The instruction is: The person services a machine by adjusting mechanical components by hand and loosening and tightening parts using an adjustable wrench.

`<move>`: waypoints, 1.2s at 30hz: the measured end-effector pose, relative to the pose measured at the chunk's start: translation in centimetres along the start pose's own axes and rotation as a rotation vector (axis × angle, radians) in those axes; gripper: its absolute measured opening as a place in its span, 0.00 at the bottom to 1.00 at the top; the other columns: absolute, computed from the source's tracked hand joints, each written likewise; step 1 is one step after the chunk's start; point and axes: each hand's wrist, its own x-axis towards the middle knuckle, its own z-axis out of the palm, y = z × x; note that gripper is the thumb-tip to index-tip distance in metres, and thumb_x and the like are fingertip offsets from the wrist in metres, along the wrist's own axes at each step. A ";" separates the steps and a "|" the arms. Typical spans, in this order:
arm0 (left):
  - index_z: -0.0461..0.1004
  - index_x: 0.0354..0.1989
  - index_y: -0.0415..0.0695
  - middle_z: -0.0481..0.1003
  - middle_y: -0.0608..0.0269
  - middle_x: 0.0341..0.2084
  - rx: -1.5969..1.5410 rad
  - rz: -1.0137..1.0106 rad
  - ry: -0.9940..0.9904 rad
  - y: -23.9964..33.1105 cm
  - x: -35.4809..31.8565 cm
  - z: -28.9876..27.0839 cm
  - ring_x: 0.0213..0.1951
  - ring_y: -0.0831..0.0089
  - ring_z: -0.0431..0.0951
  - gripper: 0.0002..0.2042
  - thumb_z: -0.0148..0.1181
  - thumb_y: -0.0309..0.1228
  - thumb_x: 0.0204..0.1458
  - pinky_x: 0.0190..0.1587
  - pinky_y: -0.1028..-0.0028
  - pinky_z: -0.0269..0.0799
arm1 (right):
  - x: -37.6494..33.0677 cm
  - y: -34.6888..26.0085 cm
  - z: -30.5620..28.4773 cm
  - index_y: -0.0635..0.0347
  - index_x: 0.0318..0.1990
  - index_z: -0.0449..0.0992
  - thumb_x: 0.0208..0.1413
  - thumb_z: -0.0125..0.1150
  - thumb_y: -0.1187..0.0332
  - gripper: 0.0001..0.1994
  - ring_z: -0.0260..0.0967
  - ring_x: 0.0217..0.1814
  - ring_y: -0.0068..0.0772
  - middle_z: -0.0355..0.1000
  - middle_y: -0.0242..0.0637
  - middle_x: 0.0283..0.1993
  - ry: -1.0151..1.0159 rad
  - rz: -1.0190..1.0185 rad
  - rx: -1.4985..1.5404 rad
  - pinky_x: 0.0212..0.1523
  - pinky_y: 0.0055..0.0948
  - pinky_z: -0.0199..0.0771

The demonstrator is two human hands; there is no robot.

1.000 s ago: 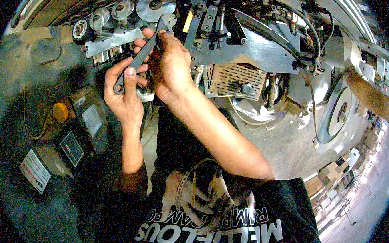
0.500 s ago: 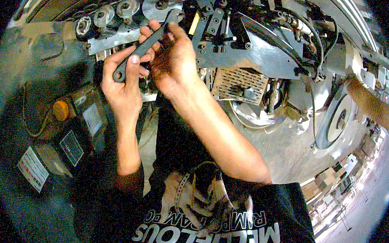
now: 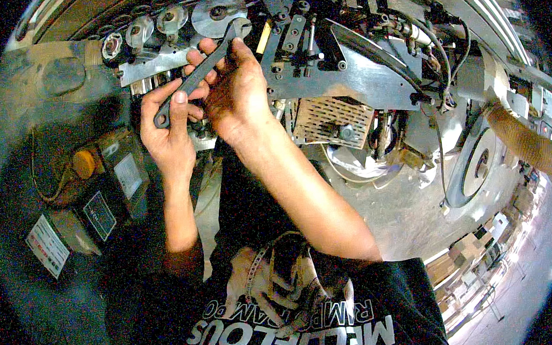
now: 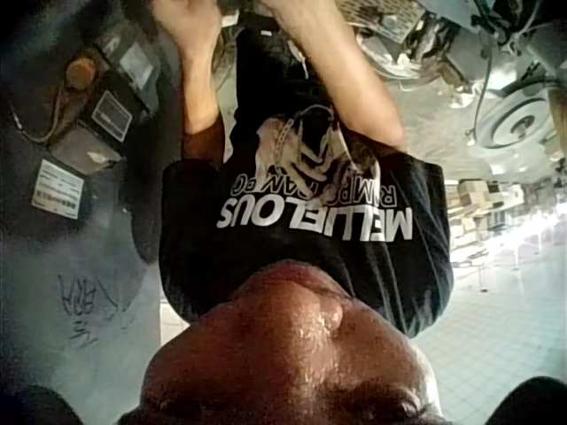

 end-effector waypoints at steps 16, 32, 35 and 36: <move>0.74 0.48 0.35 0.81 0.57 0.35 -0.034 -0.019 0.005 0.1 0.1 -0.4 0.26 0.80 0.77 0.10 0.58 0.29 0.65 0.29 0.81 0.73 | -0.2 0.5 0.6 0.61 0.58 0.71 0.70 0.39 0.52 0.24 0.74 0.48 0.41 0.77 0.41 0.49 0.020 -0.009 -0.036 0.50 0.42 0.78; 0.76 0.45 0.37 0.83 0.59 0.32 0.129 0.006 -0.072 0.3 3.9 1.9 0.28 0.77 0.81 0.08 0.60 0.29 0.62 0.31 0.76 0.76 | 0.8 -0.5 0.4 0.54 0.51 0.73 0.73 0.33 0.53 0.21 0.65 0.32 0.24 0.74 0.33 0.43 -0.048 0.004 -0.047 0.31 0.32 0.65; 0.78 0.45 0.40 0.83 0.60 0.31 0.348 0.224 -0.099 -0.3 5.7 2.9 0.24 0.80 0.76 0.10 0.60 0.34 0.64 0.29 0.77 0.72 | 1.2 0.2 -1.1 0.55 0.50 0.74 0.70 0.44 0.58 0.15 0.66 0.42 0.26 0.73 0.32 0.46 -0.090 -0.084 -0.087 0.47 0.29 0.67; 0.78 0.46 0.41 0.83 0.60 0.29 0.527 0.284 -0.135 -0.1 6.2 3.1 0.23 0.80 0.76 0.11 0.60 0.35 0.63 0.29 0.76 0.73 | 0.7 0.3 -1.3 0.55 0.50 0.74 0.70 0.44 0.58 0.15 0.66 0.42 0.26 0.73 0.32 0.46 -0.082 -0.084 -0.088 0.47 0.29 0.67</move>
